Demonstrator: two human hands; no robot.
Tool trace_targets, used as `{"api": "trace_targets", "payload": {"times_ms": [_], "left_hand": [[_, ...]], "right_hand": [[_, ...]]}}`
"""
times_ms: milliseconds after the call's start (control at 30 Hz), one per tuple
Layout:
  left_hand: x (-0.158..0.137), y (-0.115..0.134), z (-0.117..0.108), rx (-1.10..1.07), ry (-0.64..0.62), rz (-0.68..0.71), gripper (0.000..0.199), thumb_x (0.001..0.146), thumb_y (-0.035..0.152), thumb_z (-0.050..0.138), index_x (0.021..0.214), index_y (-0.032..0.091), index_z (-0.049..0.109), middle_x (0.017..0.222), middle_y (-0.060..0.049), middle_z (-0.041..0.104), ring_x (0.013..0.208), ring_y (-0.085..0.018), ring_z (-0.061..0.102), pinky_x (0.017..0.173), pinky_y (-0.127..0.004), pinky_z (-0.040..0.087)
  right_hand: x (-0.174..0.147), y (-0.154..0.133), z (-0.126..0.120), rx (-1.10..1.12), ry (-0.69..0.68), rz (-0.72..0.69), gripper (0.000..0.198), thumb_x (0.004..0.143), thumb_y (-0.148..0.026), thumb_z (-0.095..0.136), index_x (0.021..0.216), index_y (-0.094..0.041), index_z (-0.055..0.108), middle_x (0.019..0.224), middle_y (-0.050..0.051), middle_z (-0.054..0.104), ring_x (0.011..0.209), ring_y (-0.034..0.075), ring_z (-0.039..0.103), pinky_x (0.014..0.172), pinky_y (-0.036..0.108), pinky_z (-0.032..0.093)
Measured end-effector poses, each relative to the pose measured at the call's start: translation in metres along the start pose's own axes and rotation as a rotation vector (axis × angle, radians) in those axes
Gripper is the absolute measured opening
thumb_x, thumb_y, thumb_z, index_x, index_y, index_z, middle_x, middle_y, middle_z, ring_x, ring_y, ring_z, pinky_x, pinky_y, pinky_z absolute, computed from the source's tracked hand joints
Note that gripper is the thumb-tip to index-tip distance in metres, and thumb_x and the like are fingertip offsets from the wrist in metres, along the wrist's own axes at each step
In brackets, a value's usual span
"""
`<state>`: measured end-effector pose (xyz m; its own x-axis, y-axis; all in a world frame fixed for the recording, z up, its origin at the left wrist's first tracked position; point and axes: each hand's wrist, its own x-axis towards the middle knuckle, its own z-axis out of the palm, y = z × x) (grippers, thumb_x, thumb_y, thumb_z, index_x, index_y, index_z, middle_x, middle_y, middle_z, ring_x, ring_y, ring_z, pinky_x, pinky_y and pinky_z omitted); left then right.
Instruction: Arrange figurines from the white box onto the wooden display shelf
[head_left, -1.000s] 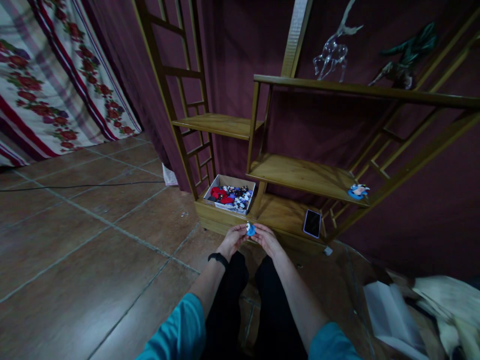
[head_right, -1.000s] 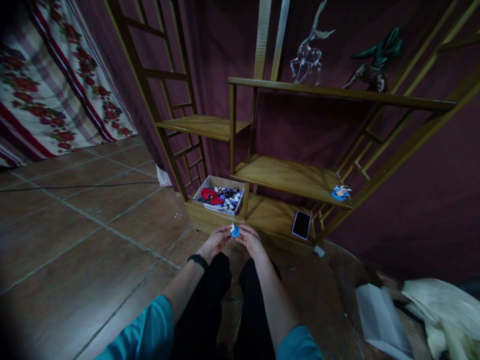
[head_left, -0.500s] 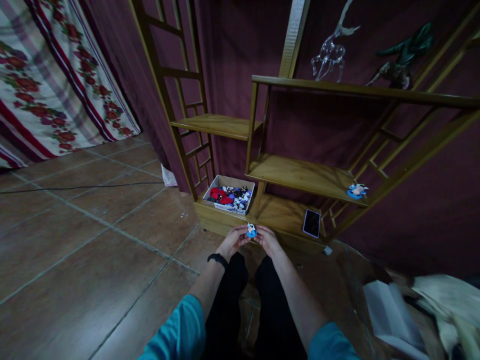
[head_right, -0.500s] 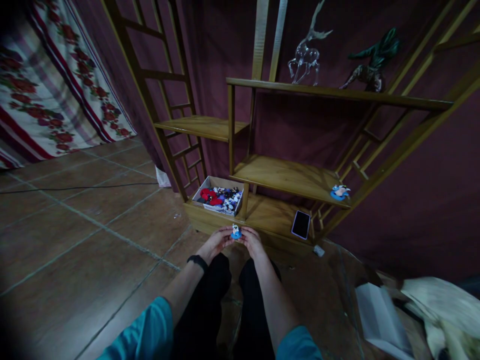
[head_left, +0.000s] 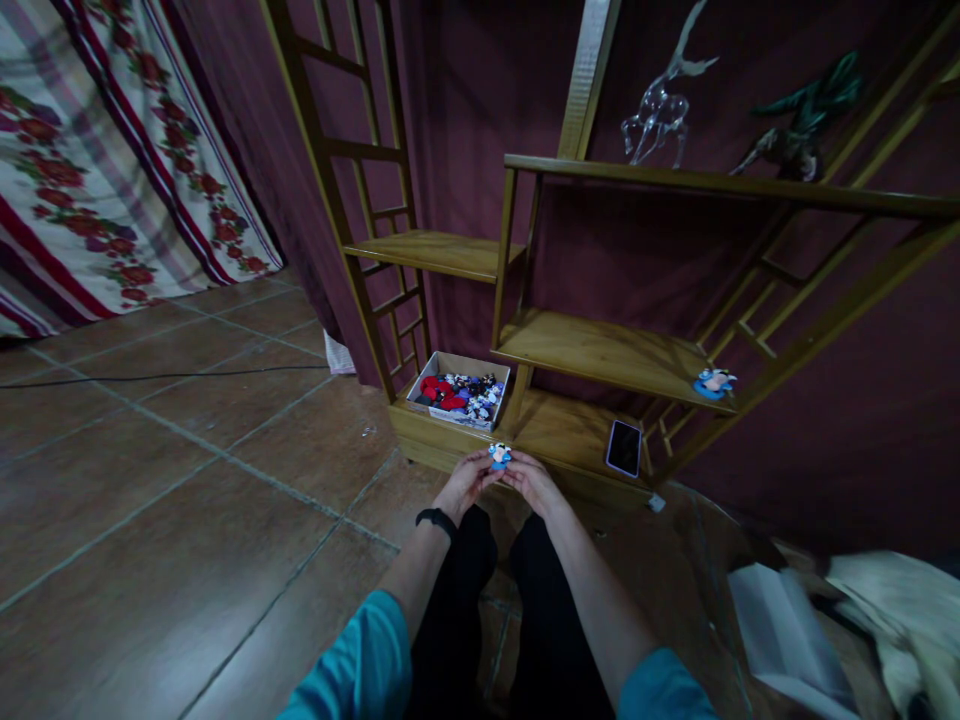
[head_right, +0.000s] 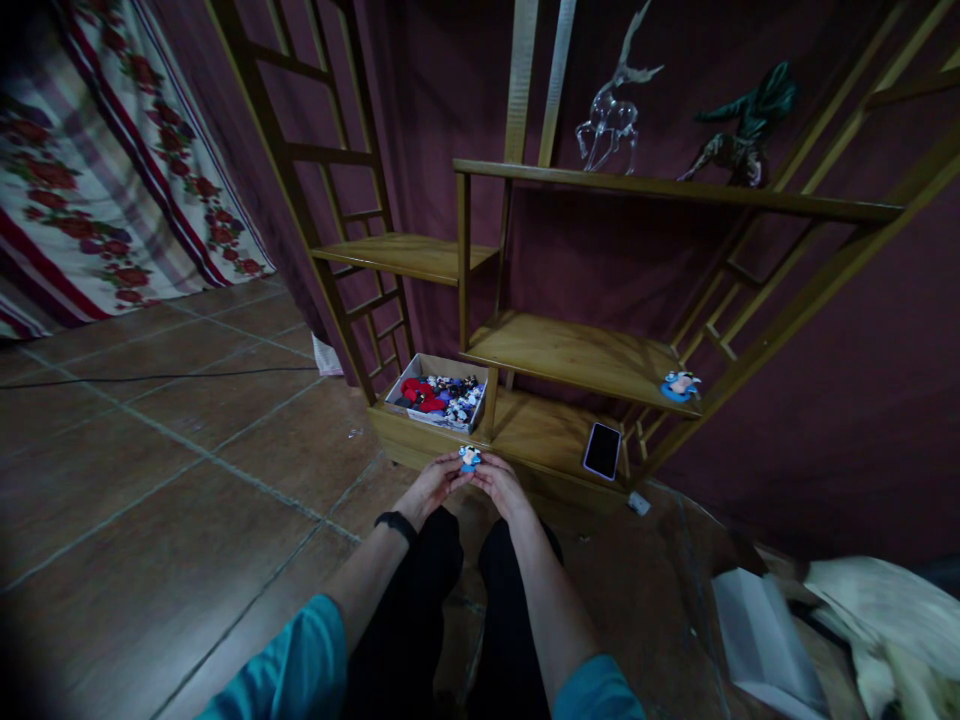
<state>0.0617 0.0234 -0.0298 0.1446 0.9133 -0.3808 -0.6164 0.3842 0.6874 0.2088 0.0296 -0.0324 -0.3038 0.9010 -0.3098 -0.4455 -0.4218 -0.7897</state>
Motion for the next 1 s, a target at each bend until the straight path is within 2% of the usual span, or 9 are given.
{"api": "trace_targets", "payload": {"times_ms": [267, 567, 1000], "left_hand": [[-0.0015, -0.0003, 0.0007, 0.034, -0.018, -0.007, 0.020, 0.068, 0.007, 0.065, 0.088, 0.010, 0.061, 0.075, -0.007, 0.066, 0.066, -0.012, 0.062, 0.071, -0.027, 0.054], [-0.0007, -0.0028, 0.0005, 0.017, -0.050, 0.055, 0.020, 0.064, 0.003, 0.067, 0.082, 0.009, 0.062, 0.084, -0.010, 0.067, 0.079, -0.016, 0.064, 0.078, -0.026, 0.051], [-0.0004, -0.0063, 0.0025, 0.045, -0.005, 0.127, 0.024, 0.057, 0.004, 0.074, 0.076, 0.010, 0.060, 0.075, -0.007, 0.067, 0.072, -0.014, 0.064, 0.077, -0.026, 0.049]], "right_hand": [[-0.0002, 0.0002, 0.0011, 0.002, -0.030, -0.076, 0.033, 0.057, -0.015, 0.069, 0.089, -0.019, 0.064, 0.092, 0.003, 0.069, 0.082, 0.015, 0.064, 0.077, 0.027, 0.048], [0.0020, 0.0017, -0.0026, 0.044, 0.043, -0.049, 0.026, 0.061, -0.018, 0.071, 0.086, -0.018, 0.064, 0.081, 0.003, 0.069, 0.072, 0.012, 0.063, 0.071, 0.025, 0.049], [0.0020, 0.0022, -0.0039, 0.034, 0.008, -0.012, 0.027, 0.063, -0.021, 0.071, 0.089, -0.017, 0.064, 0.081, 0.004, 0.068, 0.072, 0.012, 0.063, 0.071, 0.026, 0.050]]}}
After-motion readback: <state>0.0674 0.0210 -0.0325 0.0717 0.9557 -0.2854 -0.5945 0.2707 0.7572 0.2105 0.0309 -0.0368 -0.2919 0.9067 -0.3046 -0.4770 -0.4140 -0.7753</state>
